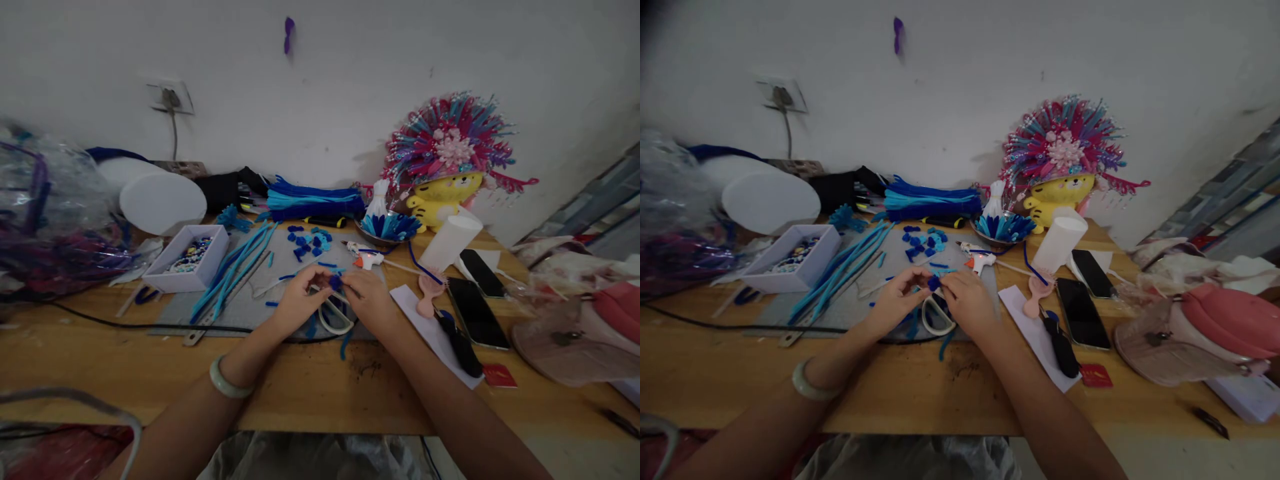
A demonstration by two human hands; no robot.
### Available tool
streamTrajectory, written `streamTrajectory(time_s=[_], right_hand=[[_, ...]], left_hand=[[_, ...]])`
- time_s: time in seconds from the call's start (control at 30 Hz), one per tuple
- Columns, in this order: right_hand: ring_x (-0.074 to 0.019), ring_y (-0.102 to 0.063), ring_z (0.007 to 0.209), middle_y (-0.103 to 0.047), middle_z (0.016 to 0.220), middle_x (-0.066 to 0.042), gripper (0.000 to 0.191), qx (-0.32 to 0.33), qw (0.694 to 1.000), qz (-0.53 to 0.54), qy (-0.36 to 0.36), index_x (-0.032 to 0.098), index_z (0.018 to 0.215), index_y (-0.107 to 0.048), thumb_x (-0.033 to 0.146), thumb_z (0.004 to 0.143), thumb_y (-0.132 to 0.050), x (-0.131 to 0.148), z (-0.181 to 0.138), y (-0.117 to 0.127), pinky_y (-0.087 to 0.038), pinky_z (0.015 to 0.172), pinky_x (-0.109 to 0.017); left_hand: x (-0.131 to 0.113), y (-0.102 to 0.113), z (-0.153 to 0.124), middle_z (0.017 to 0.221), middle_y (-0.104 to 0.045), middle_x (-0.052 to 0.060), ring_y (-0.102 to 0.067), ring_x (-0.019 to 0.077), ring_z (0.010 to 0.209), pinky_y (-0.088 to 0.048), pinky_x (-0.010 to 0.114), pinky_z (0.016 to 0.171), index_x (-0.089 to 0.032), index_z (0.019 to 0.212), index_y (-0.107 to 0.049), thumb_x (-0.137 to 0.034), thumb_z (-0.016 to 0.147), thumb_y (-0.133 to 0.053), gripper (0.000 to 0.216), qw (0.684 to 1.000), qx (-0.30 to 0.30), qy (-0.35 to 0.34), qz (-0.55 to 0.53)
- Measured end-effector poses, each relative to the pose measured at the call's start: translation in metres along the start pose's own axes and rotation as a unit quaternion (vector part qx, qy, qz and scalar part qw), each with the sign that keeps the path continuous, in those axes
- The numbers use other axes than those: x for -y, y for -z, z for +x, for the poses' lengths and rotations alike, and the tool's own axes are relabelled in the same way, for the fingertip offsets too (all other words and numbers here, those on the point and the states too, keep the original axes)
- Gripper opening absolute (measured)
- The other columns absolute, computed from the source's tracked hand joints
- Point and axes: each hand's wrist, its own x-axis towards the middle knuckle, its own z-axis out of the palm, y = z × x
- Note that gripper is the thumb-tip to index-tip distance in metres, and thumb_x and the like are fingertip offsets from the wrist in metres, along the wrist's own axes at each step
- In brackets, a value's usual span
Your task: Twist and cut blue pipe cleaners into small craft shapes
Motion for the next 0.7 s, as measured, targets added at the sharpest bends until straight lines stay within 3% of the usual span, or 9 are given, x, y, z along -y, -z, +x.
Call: streamTrajectory(time_s=[0.2, 0.4, 0.53, 0.6, 0.7], right_hand=[[-0.0197, -0.059, 0.08, -0.066, 0.082, -0.007, 0.015, 0.032, 0.999, 0.005, -0.037, 0.017, 0.083, -0.064, 0.017, 0.077, -0.05, 0.007, 0.003, 0.004, -0.044, 0.076, -0.034], [-0.0162, -0.061, 0.084, -0.067, 0.091, -0.006, 0.021, 0.06, 0.975, 0.166, -0.136, 0.018, 0.089, -0.064, 0.018, 0.076, -0.048, 0.014, 0.007, 0.008, -0.046, 0.077, -0.03], [-0.0144, -0.061, 0.08, -0.067, 0.085, -0.003, 0.017, 0.053, 0.952, 0.232, -0.191, 0.019, 0.085, -0.063, 0.021, 0.076, -0.049, 0.014, 0.007, 0.007, -0.047, 0.073, -0.028], [-0.014, -0.06, 0.075, -0.066, 0.08, -0.002, 0.013, 0.041, 0.957, 0.221, -0.182, 0.018, 0.081, -0.062, 0.021, 0.074, -0.051, 0.012, 0.007, 0.007, -0.046, 0.07, -0.027], [-0.0147, -0.057, 0.075, -0.063, 0.076, -0.003, 0.009, 0.023, 0.981, 0.157, -0.111, 0.018, 0.076, -0.059, 0.02, 0.073, -0.051, 0.01, 0.008, 0.009, -0.044, 0.07, -0.028]], left_hand=[[0.007, 0.003, 0.001, 0.08, -0.06, 0.002, -0.055, 0.0133, 0.075, -0.043, 0.027, 0.074, -0.017, 0.081, -0.059, -0.018, 0.071, -0.055, 0.011, 1.0, -0.005, -0.019, 0.023], [0.004, 0.003, 0.0, 0.072, -0.058, 0.001, -0.053, 0.0126, 0.07, -0.042, 0.025, 0.069, -0.016, 0.07, -0.056, -0.022, 0.07, -0.057, 0.006, 0.999, -0.002, 0.004, -0.04], [0.0, 0.003, 0.0, 0.07, -0.056, 0.0, -0.051, 0.0113, 0.066, -0.041, 0.024, 0.066, -0.016, 0.071, -0.054, -0.021, 0.069, -0.057, 0.006, 0.998, 0.009, 0.033, -0.056], [-0.001, 0.002, 0.0, 0.071, -0.055, 0.0, -0.051, 0.0114, 0.067, -0.041, 0.025, 0.066, -0.016, 0.07, -0.053, -0.022, 0.068, -0.057, 0.007, 0.997, 0.015, 0.038, -0.06], [-0.001, 0.0, 0.0, 0.07, -0.054, -0.001, -0.051, 0.0112, 0.067, -0.04, 0.024, 0.065, -0.016, 0.068, -0.05, -0.022, 0.068, -0.057, 0.009, 0.997, 0.012, 0.04, -0.058]])
